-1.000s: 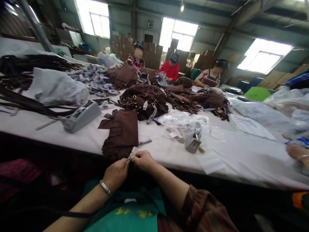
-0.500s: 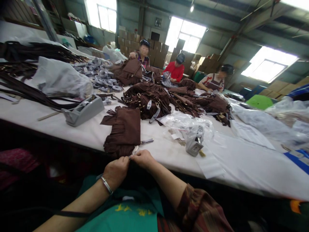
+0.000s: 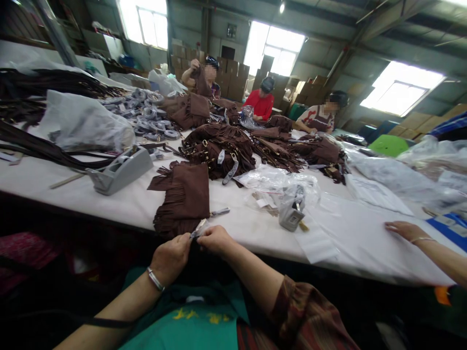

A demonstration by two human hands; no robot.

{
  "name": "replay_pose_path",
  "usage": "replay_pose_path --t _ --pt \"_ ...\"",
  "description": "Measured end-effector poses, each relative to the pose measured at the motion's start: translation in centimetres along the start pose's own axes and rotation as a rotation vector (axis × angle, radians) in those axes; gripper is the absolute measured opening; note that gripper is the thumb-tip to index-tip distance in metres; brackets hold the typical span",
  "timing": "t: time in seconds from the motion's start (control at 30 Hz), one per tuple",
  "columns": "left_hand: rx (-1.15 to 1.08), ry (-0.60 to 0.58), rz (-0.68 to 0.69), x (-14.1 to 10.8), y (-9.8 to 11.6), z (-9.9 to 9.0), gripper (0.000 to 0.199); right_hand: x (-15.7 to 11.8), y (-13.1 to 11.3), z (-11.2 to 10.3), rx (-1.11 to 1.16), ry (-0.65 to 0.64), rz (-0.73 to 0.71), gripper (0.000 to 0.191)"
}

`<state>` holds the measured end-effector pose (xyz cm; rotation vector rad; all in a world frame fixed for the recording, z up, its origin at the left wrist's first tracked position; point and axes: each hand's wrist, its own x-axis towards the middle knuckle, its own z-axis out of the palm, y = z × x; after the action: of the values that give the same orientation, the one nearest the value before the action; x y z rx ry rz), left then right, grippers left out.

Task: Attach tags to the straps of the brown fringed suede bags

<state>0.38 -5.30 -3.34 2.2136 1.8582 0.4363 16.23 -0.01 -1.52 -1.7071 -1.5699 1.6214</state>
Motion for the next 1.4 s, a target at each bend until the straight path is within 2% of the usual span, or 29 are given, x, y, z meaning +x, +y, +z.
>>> replay_pose_path --t 0.13,0.27,0.47,0.63,0.77,0.9,1.03,1.23,1.4 --pt "-0.168 0.037 -0.049 0.6 0.3 -0.2 0.031 -1.3 0.0 -0.1 0.088 0.032 -0.029 0.016" --pt "-0.444 0.028 -0.162 0.8 1.0 -0.1 0.032 -1.7 0.3 0.2 0.15 0.089 -0.028 0.014" --pt "-1.13 -0.171 -0.527 0.4 2.2 0.1 0.032 -1.5 1.1 0.6 0.25 0.096 -0.04 0.012" --pt "-1.668 -0.316 -0.65 0.4 2.3 -0.3 0.023 -1.4 1.5 0.7 0.394 0.053 -0.103 0.008" --pt "-1.993 -0.452 -0.792 0.6 2.0 -0.3 0.014 -0.8 2.2 1.0 0.538 -0.013 -0.162 0.02" --pt "-2.139 -0.574 -0.845 0.6 1.8 -0.4 0.021 -0.1 3.0 1.3 0.661 -0.139 -0.118 0.034" --pt "-2.277 -0.659 -0.848 0.3 1.8 -0.5 0.028 0.1 3.6 1.8 0.777 -0.265 -0.064 0.04" --pt "-2.391 -0.68 -0.737 -0.1 1.9 -0.9 0.029 0.3 3.6 2.4 0.943 -0.336 -0.074 0.036" --pt "-2.298 -0.668 -0.725 0.0 2.2 -1.3 0.029 0.7 2.7 2.1 0.92 -0.355 -0.05 0.029"
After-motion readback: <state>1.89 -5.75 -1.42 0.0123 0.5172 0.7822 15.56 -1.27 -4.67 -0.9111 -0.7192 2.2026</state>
